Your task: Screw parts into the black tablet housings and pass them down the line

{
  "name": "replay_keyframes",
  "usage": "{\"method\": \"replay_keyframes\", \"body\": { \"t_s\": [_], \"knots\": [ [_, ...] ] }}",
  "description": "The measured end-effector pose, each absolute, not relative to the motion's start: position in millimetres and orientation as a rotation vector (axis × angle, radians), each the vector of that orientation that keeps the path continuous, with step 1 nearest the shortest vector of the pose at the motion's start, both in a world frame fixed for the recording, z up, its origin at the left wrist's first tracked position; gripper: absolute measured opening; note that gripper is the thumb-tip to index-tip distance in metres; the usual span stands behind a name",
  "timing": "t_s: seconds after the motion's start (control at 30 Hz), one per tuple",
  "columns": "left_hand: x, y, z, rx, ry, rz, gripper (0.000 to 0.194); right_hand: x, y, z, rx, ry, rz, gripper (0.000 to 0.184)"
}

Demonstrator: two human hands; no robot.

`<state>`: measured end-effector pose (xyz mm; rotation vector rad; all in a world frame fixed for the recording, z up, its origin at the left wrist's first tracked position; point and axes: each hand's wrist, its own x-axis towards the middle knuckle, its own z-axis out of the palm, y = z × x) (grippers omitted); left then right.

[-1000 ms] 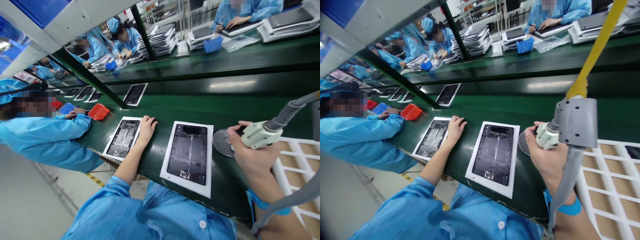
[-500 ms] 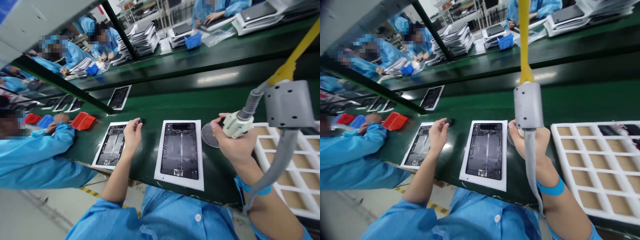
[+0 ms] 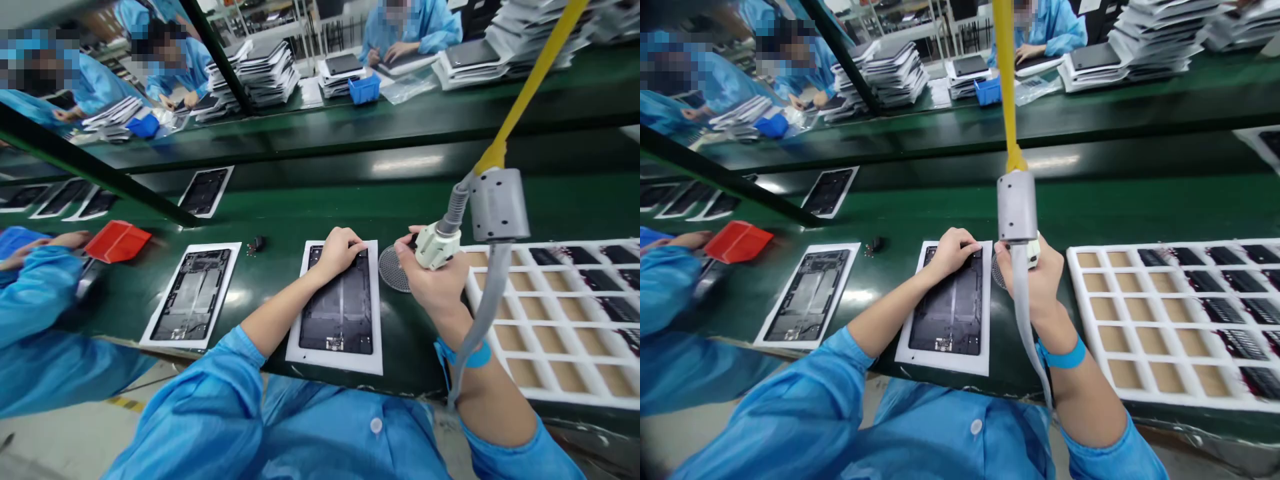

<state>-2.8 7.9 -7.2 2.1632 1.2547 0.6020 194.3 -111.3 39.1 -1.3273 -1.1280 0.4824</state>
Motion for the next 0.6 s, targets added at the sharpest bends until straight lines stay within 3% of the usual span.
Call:
{"method": "replay_keyframes", "body": {
  "t_s": [0.27, 0.47, 0.6],
  "knots": [
    [-13, 7, -11, 2.1, 1.22, 0.695, 0.017, 196, -111, 34, -1.313, -1.125, 0.509, 0.031],
    [-19, 21, -2, 2.103, 0.877, 0.463, 0.016, 197, -110, 30, -1.32, -1.135, 0.492, 0.031],
    [-13, 20, -10, 2.146, 1.062, 0.559, 0.016, 194, -109, 34, -1.291, -1.108, 0.499, 0.03]
  ]
}}
